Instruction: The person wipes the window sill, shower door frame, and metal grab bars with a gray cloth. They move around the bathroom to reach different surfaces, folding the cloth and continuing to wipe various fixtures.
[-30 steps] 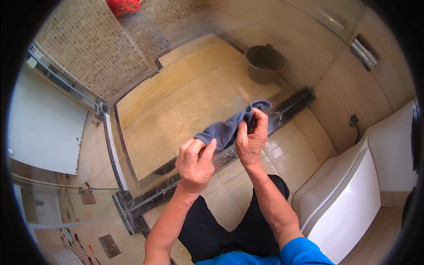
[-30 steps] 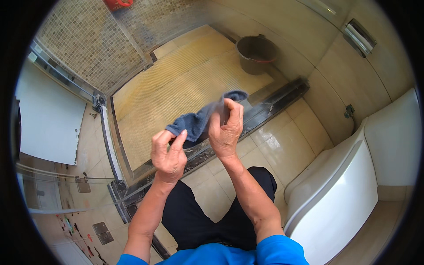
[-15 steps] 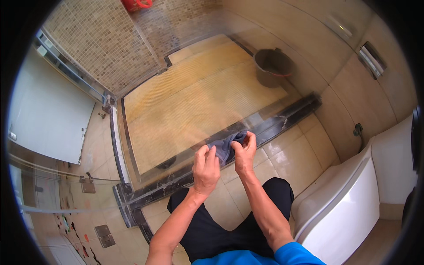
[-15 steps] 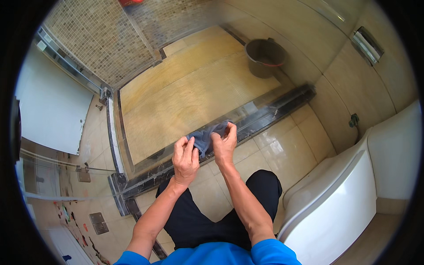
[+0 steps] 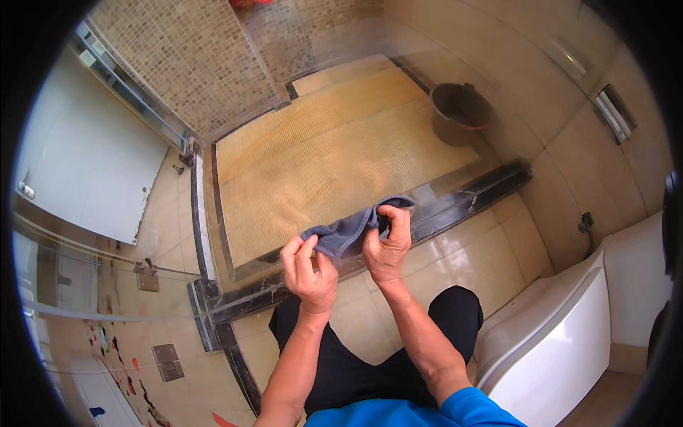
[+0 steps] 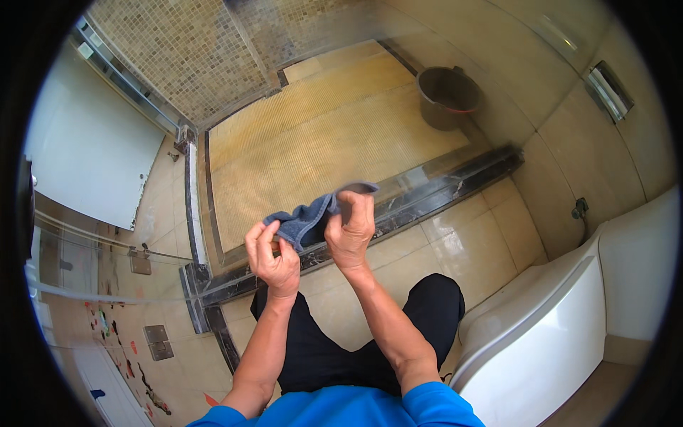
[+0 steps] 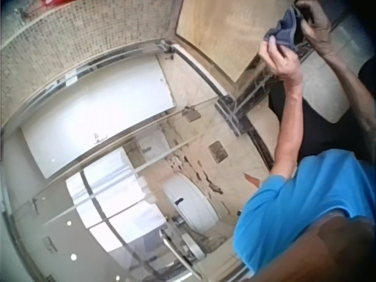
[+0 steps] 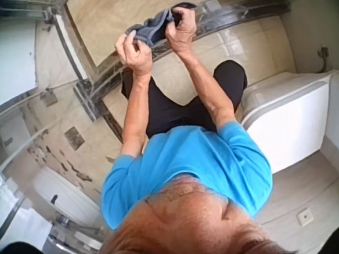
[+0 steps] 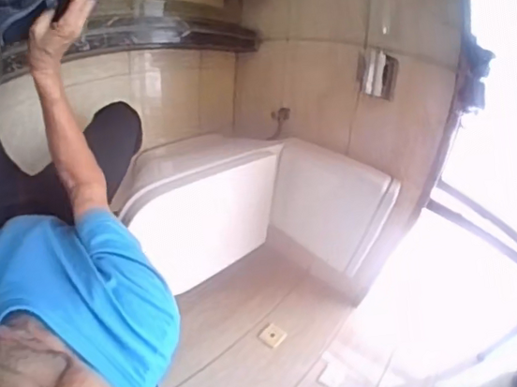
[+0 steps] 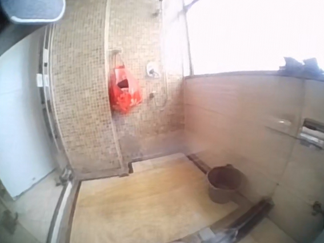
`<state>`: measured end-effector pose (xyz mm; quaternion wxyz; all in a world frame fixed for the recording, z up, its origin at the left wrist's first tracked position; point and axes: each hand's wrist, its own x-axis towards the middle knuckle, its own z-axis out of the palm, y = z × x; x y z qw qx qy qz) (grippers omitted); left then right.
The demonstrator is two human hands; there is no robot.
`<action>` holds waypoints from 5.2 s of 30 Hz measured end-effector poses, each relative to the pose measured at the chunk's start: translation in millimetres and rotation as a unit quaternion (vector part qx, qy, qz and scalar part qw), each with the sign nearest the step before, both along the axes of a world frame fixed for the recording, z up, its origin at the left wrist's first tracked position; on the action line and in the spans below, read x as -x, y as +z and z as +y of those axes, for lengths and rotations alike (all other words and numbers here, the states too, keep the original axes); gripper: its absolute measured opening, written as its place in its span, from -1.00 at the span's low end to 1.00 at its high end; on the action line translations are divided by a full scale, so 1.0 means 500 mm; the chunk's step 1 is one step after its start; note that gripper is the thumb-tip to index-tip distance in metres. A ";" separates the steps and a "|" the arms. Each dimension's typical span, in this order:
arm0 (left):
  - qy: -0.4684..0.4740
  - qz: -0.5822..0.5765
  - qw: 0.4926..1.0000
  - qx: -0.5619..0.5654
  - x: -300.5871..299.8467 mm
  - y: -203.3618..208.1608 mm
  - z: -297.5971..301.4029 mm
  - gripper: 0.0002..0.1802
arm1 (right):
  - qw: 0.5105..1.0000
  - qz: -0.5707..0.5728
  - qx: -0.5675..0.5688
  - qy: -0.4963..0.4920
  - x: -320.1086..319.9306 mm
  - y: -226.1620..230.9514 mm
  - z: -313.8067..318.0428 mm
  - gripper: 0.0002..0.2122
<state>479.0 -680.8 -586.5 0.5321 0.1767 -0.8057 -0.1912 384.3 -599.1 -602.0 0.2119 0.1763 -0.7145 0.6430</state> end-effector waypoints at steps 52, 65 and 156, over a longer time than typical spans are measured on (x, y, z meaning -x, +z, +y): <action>-0.160 0.289 0.424 -0.843 0.059 -0.315 0.035 -0.85 | 0.855 -0.376 0.282 0.221 -0.028 -0.161 0.026 -0.83; -0.053 0.181 0.434 -0.881 0.083 -0.421 0.045 -0.75 | 0.793 -0.563 0.227 0.046 0.031 -0.358 0.029 -0.83; 0.082 0.347 0.635 -0.685 -0.192 -0.186 -0.136 -0.83 | 0.801 -0.462 0.278 0.261 -0.289 -0.111 -0.200 -0.87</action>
